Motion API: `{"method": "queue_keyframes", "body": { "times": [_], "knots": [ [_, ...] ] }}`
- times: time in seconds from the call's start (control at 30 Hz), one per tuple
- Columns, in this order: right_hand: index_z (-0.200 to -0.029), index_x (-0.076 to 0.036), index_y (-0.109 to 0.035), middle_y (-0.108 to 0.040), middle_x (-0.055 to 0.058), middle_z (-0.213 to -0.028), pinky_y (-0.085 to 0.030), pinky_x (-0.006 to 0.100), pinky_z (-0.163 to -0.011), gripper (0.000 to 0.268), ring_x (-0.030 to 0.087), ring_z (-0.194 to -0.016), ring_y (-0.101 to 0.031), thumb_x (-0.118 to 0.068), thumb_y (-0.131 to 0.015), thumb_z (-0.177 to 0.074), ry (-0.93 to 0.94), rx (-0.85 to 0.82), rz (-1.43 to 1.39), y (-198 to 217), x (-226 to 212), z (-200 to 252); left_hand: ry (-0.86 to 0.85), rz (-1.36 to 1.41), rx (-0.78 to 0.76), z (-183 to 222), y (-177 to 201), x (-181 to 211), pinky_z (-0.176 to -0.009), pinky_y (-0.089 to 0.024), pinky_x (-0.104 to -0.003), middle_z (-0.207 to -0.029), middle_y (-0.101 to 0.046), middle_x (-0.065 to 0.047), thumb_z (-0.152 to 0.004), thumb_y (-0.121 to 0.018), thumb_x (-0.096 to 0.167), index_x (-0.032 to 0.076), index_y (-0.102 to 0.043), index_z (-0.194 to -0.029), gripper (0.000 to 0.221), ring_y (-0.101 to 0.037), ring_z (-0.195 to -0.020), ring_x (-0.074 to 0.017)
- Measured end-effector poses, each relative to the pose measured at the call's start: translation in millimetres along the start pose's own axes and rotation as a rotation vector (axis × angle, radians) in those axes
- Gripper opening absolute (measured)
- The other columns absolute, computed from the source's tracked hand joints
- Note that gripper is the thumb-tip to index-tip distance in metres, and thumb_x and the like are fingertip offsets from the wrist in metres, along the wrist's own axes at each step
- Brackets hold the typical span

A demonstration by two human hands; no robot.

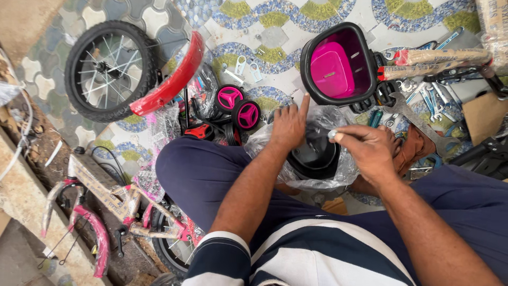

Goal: The person assembles parts of a child's bicycle on the floor, handling a pink seat, plastic components, and small metal parts by hand and using a screwdriver to remove plastic wrap and tighten fasteners.

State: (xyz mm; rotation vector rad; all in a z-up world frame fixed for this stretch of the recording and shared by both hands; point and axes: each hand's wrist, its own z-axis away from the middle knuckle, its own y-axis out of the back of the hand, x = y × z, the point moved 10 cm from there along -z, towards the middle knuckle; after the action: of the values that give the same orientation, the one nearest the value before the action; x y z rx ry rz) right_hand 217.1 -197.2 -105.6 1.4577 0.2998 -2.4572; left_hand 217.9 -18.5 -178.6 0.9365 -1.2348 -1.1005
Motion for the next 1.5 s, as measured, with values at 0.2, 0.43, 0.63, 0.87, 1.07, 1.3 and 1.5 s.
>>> {"method": "queue_keyframes", "body": {
  "times": [0.2, 0.43, 0.63, 0.87, 1.07, 1.3, 1.5],
  "knots": [
    [-0.103, -0.003, -0.079, -0.078, 0.004, -0.091, -0.053, 0.026, -0.073, 0.017, 0.011, -0.08, -0.067, -0.012, -0.077, -0.089, 0.053, -0.101, 0.324, -35.7, 16.1, 0.2, 0.209, 0.437, -0.212, -15.0, -37.3, -29.5, -0.096, -0.053, -0.051, -0.115, -0.07, -0.02, -0.092, -0.065, 0.024, 0.007, -0.068, -0.121, 0.034, -0.069, -0.106, -0.0407],
    [-0.1, -0.01, -0.077, -0.077, 0.014, -0.087, -0.056, 0.039, -0.069, 0.019, 0.025, -0.07, -0.073, -0.018, -0.071, -0.084, 0.084, -0.133, 0.742, -57.5, 51.0, -23.1, 0.279, 0.666, -0.378, -15.4, -28.3, -28.6, -0.101, -0.045, -0.047, -0.131, -0.056, -0.027, -0.073, -0.082, 0.028, 0.002, -0.047, -0.139, 0.079, -0.056, -0.123, -0.0413],
    [-0.107, -0.011, -0.077, -0.076, 0.016, -0.095, -0.056, 0.044, -0.08, 0.023, 0.034, -0.087, -0.073, -0.019, -0.071, -0.087, 0.139, -0.082, 0.854, -52.2, 76.2, -48.7, 0.343, 0.384, -0.576, 6.4, -37.4, -28.9, -0.104, -0.041, -0.053, -0.136, -0.057, -0.016, -0.072, -0.083, 0.028, 0.009, -0.061, -0.125, 0.061, -0.051, -0.133, -0.0361],
    [-0.11, -0.007, -0.075, -0.076, 0.016, -0.104, -0.054, 0.041, -0.084, 0.021, 0.032, -0.096, -0.073, -0.011, -0.069, -0.09, 0.113, -0.052, 0.68, -42.3, 96.9, -70.8, 0.309, 0.591, -0.474, 6.6, -92.0, -34.1, -0.099, -0.051, -0.047, -0.117, -0.071, -0.023, -0.072, -0.073, 0.01, 0.006, -0.064, -0.125, 0.054, -0.065, -0.117, -0.0392],
    [-0.106, -0.002, -0.076, -0.077, 0.017, -0.097, -0.057, 0.038, -0.082, 0.018, 0.027, -0.088, -0.075, -0.007, -0.069, -0.09, 0.069, 0.022, 0.611, -40.0, 124.7, -76.3, 0.325, 0.685, -0.412, 4.1, -97.4, -37.4, -0.096, -0.053, -0.045, -0.109, -0.072, -0.026, -0.067, -0.075, 0.01, 0.002, -0.069, -0.119, 0.054, -0.068, -0.11, -0.0387],
    [-0.104, 0.002, -0.075, -0.077, 0.012, -0.094, -0.057, 0.03, -0.075, 0.015, 0.015, -0.082, -0.072, -0.004, -0.072, -0.091, -0.049, 0.179, 0.348, -30.4, 164.1, -70.7, 0.344, 0.717, -0.472, 3.5, -101.3, -33.8, -0.095, -0.054, -0.044, -0.105, -0.074, -0.025, -0.065, -0.076, 0.013, 0.005, -0.073, -0.118, 0.053, -0.071, -0.105, -0.0376],
    [-0.105, 0.003, -0.073, -0.076, 0.01, -0.099, -0.056, 0.027, -0.077, 0.015, 0.013, -0.087, -0.07, -0.003, -0.072, -0.092, -0.101, 0.219, 0.202, -24.9, 180.4, -71.4, 0.32, 0.697, -0.474, 2.1, -98.2, -32.9, -0.096, -0.054, -0.043, -0.107, -0.074, -0.024, -0.065, -0.076, 0.016, 0.005, -0.073, -0.12, 0.056, -0.071, -0.107, -0.0368]
  ]
}}
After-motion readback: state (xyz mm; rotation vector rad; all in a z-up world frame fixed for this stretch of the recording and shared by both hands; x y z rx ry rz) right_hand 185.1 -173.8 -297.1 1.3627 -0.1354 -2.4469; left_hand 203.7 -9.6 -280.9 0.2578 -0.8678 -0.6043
